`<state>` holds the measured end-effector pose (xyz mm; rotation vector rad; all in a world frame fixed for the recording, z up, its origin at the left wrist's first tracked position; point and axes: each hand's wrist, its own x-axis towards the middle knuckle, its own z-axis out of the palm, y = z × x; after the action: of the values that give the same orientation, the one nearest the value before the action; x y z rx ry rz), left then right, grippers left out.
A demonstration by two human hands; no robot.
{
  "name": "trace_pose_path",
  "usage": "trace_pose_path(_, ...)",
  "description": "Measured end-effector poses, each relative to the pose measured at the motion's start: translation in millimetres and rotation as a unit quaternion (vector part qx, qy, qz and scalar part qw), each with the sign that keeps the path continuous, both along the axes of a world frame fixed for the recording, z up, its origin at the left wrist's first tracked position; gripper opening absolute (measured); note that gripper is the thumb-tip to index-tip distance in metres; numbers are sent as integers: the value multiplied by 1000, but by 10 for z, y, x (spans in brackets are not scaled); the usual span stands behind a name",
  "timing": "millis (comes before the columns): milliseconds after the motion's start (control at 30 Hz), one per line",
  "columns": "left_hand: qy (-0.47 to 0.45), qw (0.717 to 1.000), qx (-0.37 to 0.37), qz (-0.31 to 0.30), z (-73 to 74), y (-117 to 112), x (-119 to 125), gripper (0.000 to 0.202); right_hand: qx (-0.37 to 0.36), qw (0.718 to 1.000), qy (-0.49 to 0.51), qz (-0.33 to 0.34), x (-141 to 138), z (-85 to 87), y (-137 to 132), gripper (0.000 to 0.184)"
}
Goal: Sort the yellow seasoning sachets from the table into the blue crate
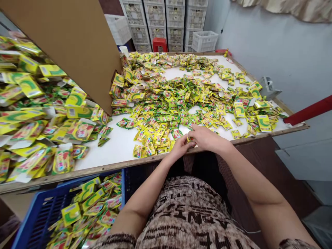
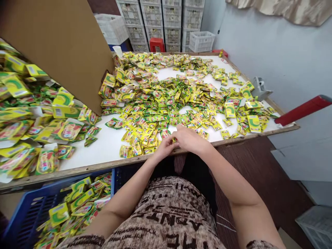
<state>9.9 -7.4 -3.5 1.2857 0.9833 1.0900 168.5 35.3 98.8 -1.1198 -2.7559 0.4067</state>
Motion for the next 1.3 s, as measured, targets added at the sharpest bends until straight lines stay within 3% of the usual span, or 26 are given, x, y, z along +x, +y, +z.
trace_pose_path(200, -39, 999, -16, -20, 5, -35, -42, 38, 33, 998, 47, -18, -73, 6, 25, 16)
trace_pose_path(367, -67, 998, -11, -2, 6, -32, -40, 44, 60, 996, 35, 60, -33, 41, -45, 19)
trace_pose_path(467, -86, 996, -19, -12, -20, -14, -38, 49, 82, 993, 62, 62, 44, 62, -68, 23)
trace_pose_path(600, -68, 997, -23, -17, -30, -5, -46, 53, 32, 996, 73, 44, 122, -106, -104, 16)
trace_pose_path(667, -59, 998, -22, -11, -14, -18, -60, 53, -7, 990, 143, 15, 158, -235, -120, 12)
trace_pose_path(733, -67, 997, -31, 5, 11, -39, -84, 50, -67, 956, 276, -77, 183, -355, -139, 18)
trace_pose_path(833, -113, 991, -77, 8, 73, -56, -127, 45, -241, 838, 434, -224, 156, -495, -192, 32)
trace_pose_path(900, -144, 983, -111, -29, 129, -37, -140, 40, -365, 772, 459, -245, 89, -558, -227, 32)
trace_pose_path(967, -155, 977, -135, -56, 180, 4, -124, 39, -425, 736, 466, -245, 11, -596, -236, 24)
trace_pose_path(1033, -152, 979, -138, -18, 201, 40, -77, 38, -396, 729, 494, -261, -46, -615, -215, 19)
trace_pose_path(1133, -122, 981, -88, 123, 158, 47, 9, 34, -305, 751, 527, -256, -66, -634, -169, 25)
trace_pose_path(1200, -84, 977, -50, 190, 106, 27, 47, 35, -286, 762, 529, -238, -51, -654, -149, 31)
trace_pose_path(1300, -41, 975, -21, 216, 57, 10, 70, 35, -286, 762, 535, -228, -32, -702, -132, 32)
